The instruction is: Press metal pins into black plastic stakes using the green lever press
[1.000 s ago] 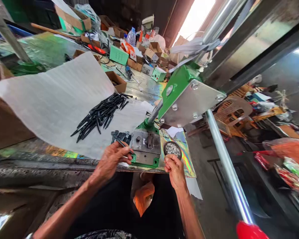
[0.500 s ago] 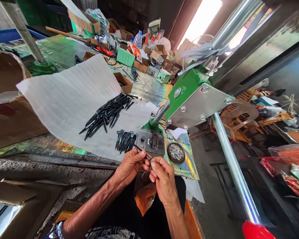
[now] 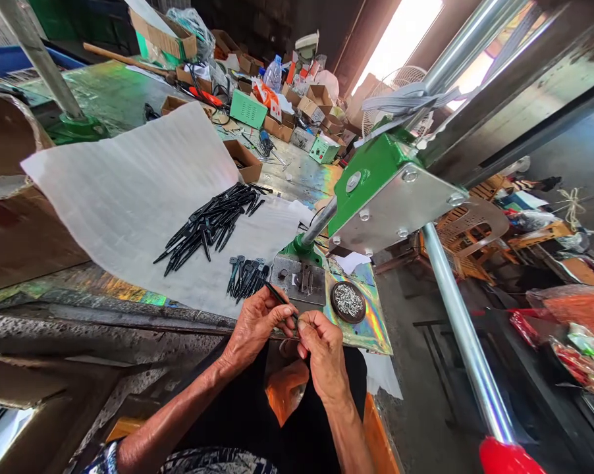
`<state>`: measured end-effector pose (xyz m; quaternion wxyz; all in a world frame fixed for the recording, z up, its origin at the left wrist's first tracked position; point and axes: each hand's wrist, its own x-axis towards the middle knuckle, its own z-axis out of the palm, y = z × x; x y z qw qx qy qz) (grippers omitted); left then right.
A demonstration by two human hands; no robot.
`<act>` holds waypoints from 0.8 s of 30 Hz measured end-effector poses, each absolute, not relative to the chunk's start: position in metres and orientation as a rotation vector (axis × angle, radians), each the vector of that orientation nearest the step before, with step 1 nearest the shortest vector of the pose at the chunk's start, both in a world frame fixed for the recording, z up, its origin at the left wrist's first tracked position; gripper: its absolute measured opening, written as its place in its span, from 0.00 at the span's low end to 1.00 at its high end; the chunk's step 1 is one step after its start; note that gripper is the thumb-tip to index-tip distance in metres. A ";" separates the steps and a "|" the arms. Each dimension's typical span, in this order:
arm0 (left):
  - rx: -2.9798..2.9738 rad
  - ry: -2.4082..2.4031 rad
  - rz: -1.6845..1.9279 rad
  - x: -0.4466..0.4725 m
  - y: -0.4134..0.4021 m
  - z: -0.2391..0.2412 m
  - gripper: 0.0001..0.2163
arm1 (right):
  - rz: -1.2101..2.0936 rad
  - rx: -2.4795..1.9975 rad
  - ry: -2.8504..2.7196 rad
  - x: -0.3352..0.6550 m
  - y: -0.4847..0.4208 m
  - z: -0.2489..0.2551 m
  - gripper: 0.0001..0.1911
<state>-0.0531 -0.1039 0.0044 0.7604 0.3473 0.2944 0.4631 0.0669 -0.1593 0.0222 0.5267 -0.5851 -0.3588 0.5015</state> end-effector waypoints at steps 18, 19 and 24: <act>1.203 0.789 1.014 -0.026 -0.065 -0.015 0.09 | 1.354 -1.129 -0.248 0.078 -0.132 0.015 0.12; 1.196 0.802 1.018 -0.024 -0.064 -0.015 0.09 | 1.354 -1.101 -0.222 0.077 -0.132 0.015 0.12; 1.142 0.816 1.013 -0.017 -0.055 -0.020 0.08 | 1.379 -0.960 -0.122 0.072 -0.125 0.009 0.13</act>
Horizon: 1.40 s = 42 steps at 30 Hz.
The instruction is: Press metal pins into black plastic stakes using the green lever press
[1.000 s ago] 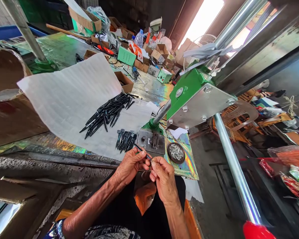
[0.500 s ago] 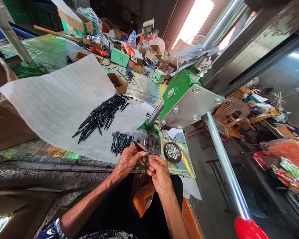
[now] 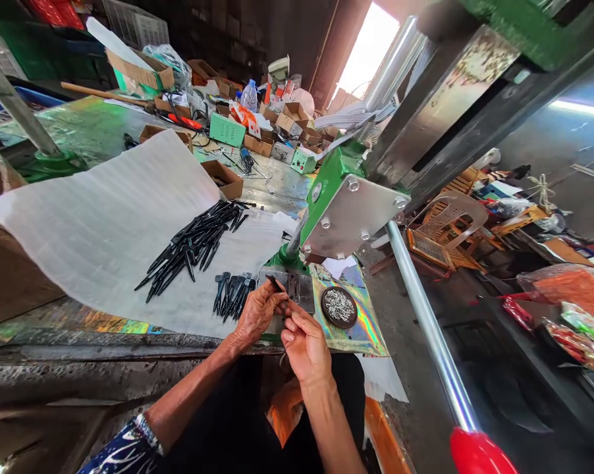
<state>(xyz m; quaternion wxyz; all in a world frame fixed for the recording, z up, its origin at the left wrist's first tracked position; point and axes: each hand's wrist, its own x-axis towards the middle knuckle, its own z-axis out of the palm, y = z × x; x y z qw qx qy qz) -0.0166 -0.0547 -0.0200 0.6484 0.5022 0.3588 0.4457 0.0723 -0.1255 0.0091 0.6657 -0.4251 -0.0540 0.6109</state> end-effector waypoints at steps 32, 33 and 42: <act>1.490 0.968 0.896 -0.003 -0.011 -0.027 0.08 | 1.041 -1.393 -0.471 0.158 -0.239 0.140 0.26; 1.506 0.975 0.885 -0.003 -0.011 -0.026 0.08 | 1.066 -1.403 -0.484 0.164 -0.240 0.136 0.26; 1.843 1.035 0.782 -0.004 -0.008 -0.026 0.03 | 1.121 -1.453 -0.627 0.170 -0.243 0.143 0.26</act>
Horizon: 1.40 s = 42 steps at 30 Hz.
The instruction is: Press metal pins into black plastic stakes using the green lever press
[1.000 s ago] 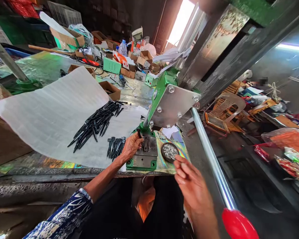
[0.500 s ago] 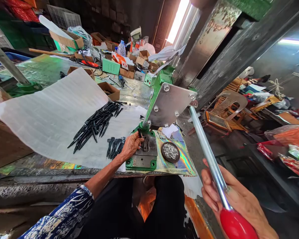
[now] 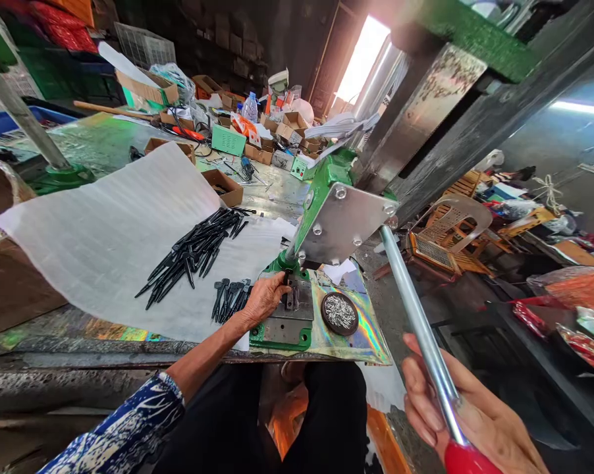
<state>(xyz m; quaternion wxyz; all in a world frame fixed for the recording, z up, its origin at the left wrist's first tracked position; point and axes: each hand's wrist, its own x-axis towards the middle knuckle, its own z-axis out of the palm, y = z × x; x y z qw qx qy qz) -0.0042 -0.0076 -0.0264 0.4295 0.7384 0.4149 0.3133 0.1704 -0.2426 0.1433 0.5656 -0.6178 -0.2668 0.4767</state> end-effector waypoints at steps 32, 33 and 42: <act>2.353 1.116 0.475 0.004 -0.010 -0.031 0.08 | 0.826 -1.657 -0.735 0.133 -0.195 0.058 0.24; 2.345 1.120 0.474 0.004 -0.011 -0.031 0.08 | 0.825 -1.662 -0.758 0.136 -0.196 0.057 0.25; 2.315 1.113 0.485 0.009 -0.017 -0.020 0.09 | 0.610 -1.726 -0.816 0.141 -0.190 0.043 0.23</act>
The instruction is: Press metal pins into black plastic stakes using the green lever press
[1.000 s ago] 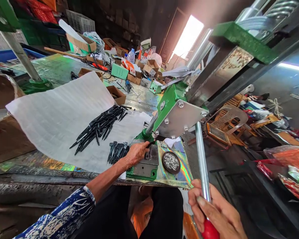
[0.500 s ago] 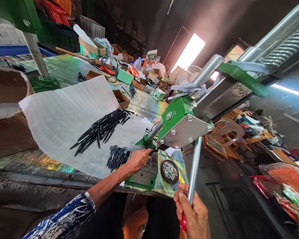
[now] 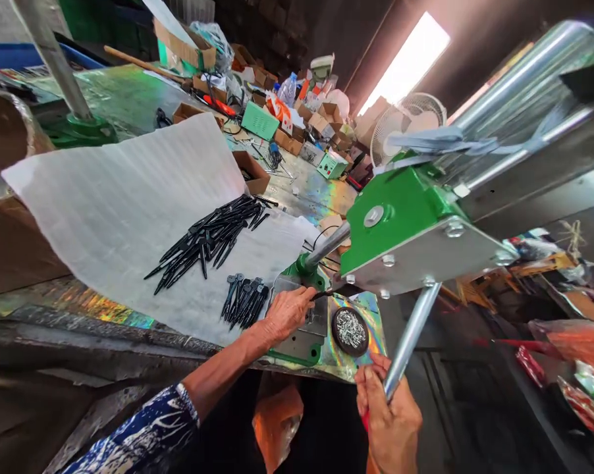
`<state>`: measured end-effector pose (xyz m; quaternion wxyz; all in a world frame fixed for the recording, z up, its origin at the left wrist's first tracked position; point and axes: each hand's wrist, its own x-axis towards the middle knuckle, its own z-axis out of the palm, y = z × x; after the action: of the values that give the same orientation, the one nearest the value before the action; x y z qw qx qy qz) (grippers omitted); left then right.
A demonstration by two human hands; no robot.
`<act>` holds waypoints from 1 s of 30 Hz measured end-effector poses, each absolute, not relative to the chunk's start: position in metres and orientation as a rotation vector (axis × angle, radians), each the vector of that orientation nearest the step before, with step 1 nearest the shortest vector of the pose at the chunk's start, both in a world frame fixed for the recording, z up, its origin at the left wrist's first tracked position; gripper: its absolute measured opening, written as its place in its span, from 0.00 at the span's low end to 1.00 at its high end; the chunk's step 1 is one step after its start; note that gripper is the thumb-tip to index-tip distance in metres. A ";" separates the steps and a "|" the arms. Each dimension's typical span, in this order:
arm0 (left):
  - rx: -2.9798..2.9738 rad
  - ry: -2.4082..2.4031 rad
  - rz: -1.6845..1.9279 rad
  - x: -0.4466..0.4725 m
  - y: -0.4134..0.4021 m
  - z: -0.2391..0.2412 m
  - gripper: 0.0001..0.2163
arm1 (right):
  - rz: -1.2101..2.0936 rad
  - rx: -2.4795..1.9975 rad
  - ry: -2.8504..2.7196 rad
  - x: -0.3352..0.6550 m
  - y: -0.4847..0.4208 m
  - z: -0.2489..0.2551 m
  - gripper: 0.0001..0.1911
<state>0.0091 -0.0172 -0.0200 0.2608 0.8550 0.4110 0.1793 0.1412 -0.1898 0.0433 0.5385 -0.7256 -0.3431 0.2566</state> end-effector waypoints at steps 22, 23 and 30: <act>2.319 1.214 0.528 0.010 -0.017 -0.036 0.09 | 0.536 -1.695 -0.930 0.138 -0.179 0.026 0.20; 2.315 1.220 0.526 0.010 -0.018 -0.035 0.09 | 0.561 -1.685 -0.934 0.138 -0.177 0.024 0.20; 2.326 1.226 0.497 0.009 -0.018 -0.032 0.09 | 0.648 -1.641 -0.852 0.135 -0.199 0.054 0.24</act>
<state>0.0088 -0.0179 -0.0317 0.2308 0.8458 0.4458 0.1806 0.1354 -0.1985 0.0542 0.5574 -0.6954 -0.3610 0.2745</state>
